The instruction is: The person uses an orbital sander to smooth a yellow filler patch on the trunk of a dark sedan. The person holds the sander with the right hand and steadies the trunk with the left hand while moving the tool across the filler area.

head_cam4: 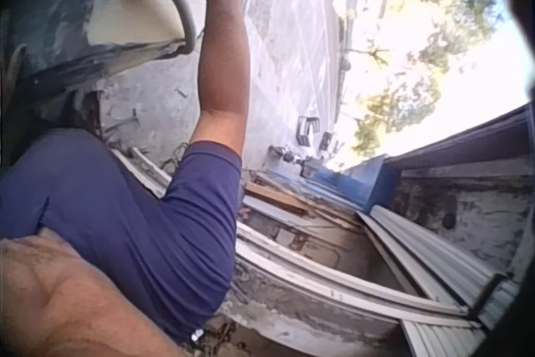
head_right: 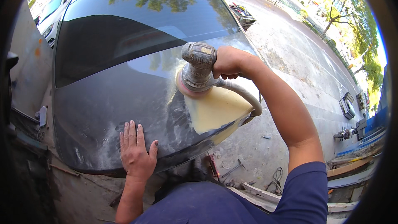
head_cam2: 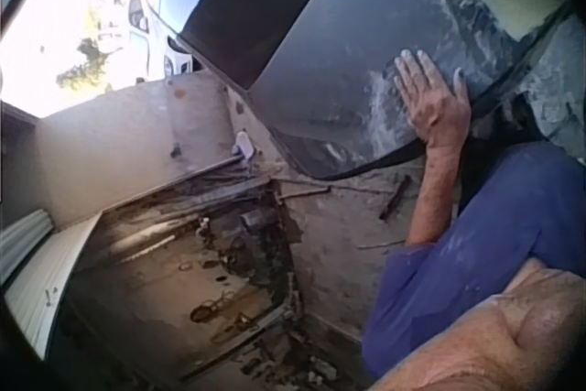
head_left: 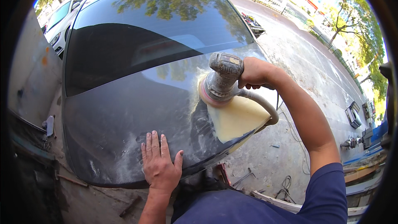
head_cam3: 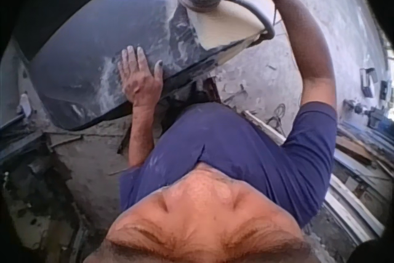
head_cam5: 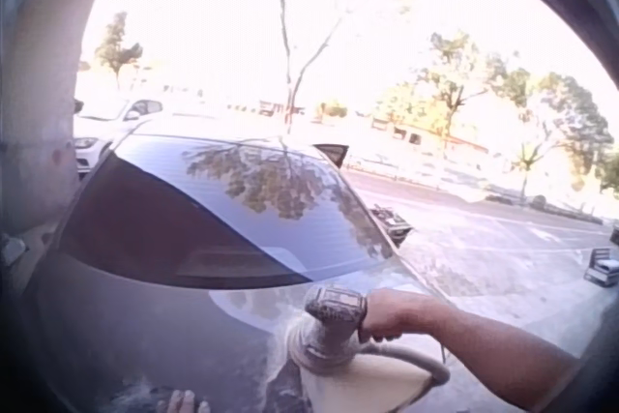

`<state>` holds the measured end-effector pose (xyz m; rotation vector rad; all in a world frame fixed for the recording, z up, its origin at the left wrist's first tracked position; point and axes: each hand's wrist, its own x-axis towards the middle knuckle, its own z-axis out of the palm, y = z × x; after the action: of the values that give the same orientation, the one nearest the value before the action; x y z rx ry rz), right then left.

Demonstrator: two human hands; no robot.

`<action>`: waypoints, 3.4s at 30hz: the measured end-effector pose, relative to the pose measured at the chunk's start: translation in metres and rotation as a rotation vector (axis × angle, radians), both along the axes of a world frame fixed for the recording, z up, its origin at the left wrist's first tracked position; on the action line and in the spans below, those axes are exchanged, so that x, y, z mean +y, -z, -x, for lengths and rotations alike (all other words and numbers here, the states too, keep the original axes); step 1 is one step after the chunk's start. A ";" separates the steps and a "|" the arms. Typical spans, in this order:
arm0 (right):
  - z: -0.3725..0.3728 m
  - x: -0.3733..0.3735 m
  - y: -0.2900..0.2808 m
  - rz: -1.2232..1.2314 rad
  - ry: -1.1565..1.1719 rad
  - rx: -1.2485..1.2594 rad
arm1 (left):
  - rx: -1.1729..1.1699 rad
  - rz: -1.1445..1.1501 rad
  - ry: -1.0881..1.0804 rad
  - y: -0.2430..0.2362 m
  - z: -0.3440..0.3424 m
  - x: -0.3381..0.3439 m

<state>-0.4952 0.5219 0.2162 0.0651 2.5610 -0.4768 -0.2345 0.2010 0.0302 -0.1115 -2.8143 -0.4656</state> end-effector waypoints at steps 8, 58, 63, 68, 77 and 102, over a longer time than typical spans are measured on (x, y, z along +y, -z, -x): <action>-0.037 0.005 -0.004 -0.016 -0.183 -0.022 | 0.009 -0.018 -0.002 0.003 0.001 -0.003; -0.059 0.029 0.011 -0.100 -0.123 0.085 | -0.007 0.044 0.013 0.003 0.002 -0.001; -0.048 0.011 0.013 0.049 -0.060 0.044 | -0.009 0.042 0.011 0.002 0.000 -0.001; -0.110 0.004 0.008 -0.102 -0.372 0.091 | -0.024 0.031 0.004 0.000 0.000 -0.001; -0.061 -0.011 0.016 0.014 -0.104 0.133 | -0.001 0.018 0.021 -0.002 -0.001 -0.001; -0.081 -0.031 0.021 -0.009 -0.232 0.227 | 0.008 0.041 0.011 0.005 -0.001 -0.002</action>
<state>-0.4143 0.4910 0.1952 -0.2959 2.7459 -0.4027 -0.2334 0.1990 0.0256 -0.1369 -2.8177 -0.4088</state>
